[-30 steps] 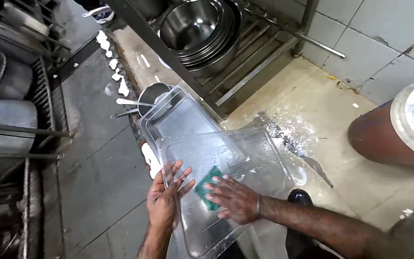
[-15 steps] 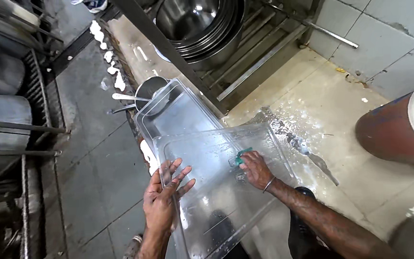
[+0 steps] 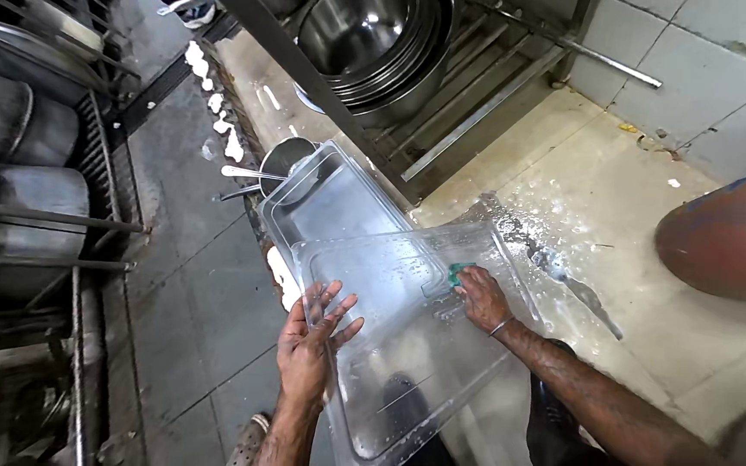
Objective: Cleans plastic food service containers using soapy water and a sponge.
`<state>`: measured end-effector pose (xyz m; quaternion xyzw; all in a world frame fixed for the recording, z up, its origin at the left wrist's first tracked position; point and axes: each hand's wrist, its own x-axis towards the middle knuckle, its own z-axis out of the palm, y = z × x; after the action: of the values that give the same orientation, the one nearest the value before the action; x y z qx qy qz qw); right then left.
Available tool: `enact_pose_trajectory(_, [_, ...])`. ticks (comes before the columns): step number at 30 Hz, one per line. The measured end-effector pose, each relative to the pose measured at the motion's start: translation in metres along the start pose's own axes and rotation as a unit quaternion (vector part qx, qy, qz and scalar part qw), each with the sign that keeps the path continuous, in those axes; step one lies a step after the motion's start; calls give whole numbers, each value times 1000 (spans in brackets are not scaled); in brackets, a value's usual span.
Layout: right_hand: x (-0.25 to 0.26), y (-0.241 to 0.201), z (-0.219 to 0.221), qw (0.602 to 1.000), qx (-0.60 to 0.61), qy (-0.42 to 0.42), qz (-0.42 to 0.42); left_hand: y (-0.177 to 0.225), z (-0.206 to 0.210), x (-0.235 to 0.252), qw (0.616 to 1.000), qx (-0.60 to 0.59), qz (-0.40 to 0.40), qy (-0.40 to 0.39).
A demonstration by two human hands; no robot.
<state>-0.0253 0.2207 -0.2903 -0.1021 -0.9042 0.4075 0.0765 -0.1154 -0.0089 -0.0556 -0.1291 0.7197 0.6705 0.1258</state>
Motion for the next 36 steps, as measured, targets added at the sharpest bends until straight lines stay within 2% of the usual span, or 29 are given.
enact_pose_trajectory(2, [1,6,10,993,51,36,98,0,1,0,1000,-12,-5,4])
enact_pose_trajectory(4, [21,14,13,980,87,22,179,1,1,0,1000,-20,-14,2])
enact_pose_trajectory(6, [40,9,16,981,89,10,172,1,0,-2,999,-23,-26,-14])
enact_pose_trajectory(8, [68,-24,16,991,89,-15,97,2,0,1,999,-19,-32,-34])
enact_pose_trajectory(11, [95,-109,16,992,103,-36,-64,1,-3,5,997,-35,-47,-51])
enact_pose_trajectory(12, [97,-139,16,985,113,-36,-124,0,-4,5,997,-46,-51,-45])
enact_pose_trajectory(14, [92,-191,9,964,134,-76,-215,-1,-1,4,998,-51,-44,17])
enact_pose_trajectory(15, [84,-209,2,952,149,-121,-237,0,1,3,997,-53,-30,45])
enact_pose_trajectory(16, [75,-218,-3,940,168,-154,-253,2,2,1,997,-70,-20,38])
enact_pose_trajectory(19, [28,-211,-11,913,225,-170,-296,2,-2,1,993,-109,0,-44])
enact_pose_trajectory(21, [-5,-196,-13,901,246,-158,-321,-9,-12,8,991,-82,-9,-110])
enact_pose_trajectory(26, [-26,-153,-10,887,212,-159,-379,-27,6,6,998,-3,-47,-30])
enact_pose_trajectory(30, [-50,-137,-15,861,198,-191,-428,-27,11,17,993,-69,-81,-41])
enact_pose_trajectory(34, [-77,-110,-11,839,205,-162,-478,-30,18,20,994,-83,-52,-42])
enact_pose_trajectory(36, [-85,-84,-15,846,200,-164,-467,-32,21,18,995,-83,-48,-43])
